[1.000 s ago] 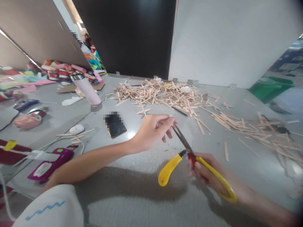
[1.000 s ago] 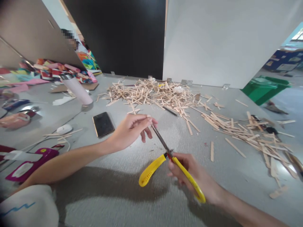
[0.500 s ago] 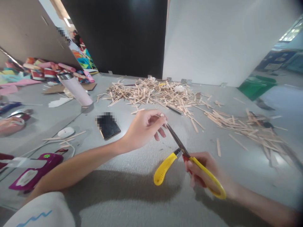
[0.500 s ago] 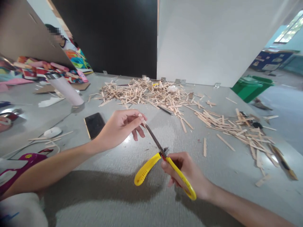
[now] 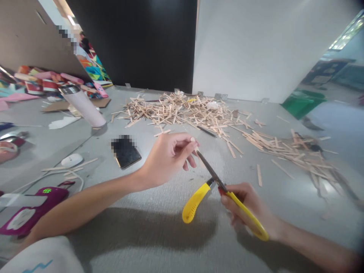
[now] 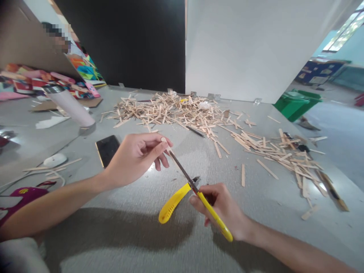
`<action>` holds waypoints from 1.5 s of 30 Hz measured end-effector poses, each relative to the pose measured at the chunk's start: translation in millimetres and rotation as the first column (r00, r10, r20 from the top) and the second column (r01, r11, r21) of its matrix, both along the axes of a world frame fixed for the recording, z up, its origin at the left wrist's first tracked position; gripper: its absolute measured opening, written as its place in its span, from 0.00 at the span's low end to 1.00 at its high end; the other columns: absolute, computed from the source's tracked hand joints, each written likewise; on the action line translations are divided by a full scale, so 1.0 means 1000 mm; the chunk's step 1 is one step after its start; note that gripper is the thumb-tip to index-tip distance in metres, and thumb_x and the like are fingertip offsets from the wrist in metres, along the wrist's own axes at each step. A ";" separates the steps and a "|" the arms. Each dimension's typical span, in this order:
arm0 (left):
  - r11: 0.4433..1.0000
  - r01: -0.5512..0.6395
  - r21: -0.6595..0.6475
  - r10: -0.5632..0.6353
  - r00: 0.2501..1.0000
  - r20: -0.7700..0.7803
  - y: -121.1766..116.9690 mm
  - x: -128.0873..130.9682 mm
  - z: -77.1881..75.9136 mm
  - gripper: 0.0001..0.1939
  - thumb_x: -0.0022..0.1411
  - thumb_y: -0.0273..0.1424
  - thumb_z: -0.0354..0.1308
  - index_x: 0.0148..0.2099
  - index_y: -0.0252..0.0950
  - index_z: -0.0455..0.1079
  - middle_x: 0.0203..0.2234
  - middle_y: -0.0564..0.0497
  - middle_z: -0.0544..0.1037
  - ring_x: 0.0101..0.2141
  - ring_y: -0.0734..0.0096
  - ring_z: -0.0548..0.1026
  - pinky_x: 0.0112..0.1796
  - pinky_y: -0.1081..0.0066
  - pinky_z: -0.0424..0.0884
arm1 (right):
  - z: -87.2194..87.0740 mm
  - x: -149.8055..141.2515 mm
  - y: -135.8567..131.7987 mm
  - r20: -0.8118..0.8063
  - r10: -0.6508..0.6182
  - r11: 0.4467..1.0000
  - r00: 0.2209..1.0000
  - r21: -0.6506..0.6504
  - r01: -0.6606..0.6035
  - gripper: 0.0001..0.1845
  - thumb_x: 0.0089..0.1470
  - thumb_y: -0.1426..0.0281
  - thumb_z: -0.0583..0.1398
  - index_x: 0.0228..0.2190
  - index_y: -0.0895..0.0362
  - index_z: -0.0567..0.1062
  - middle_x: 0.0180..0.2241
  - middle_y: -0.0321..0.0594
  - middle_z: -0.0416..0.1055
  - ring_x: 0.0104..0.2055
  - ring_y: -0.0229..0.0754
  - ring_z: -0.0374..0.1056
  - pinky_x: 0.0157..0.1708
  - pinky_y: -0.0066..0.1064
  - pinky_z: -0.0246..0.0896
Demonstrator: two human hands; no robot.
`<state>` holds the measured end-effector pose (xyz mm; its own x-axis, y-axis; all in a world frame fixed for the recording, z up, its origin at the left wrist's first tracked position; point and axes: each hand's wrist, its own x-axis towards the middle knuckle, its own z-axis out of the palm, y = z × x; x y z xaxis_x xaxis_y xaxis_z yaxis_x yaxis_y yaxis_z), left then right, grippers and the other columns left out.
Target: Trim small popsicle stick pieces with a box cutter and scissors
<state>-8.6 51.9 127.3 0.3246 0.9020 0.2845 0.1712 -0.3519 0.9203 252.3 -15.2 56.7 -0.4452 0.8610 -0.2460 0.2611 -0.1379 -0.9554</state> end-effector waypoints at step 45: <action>0.999 0.010 0.045 -0.002 0.986 -0.169 0.005 -0.008 0.006 0.11 0.79 0.33 0.59 0.39 0.38 0.71 0.23 0.54 0.81 0.21 0.72 0.81 0.23 0.77 0.76 | 0.012 0.008 -0.003 -0.066 0.066 0.974 0.996 -0.214 -0.079 0.38 0.58 0.33 0.66 0.21 0.53 0.69 0.11 0.26 0.58 0.12 0.31 0.55 0.20 0.27 0.72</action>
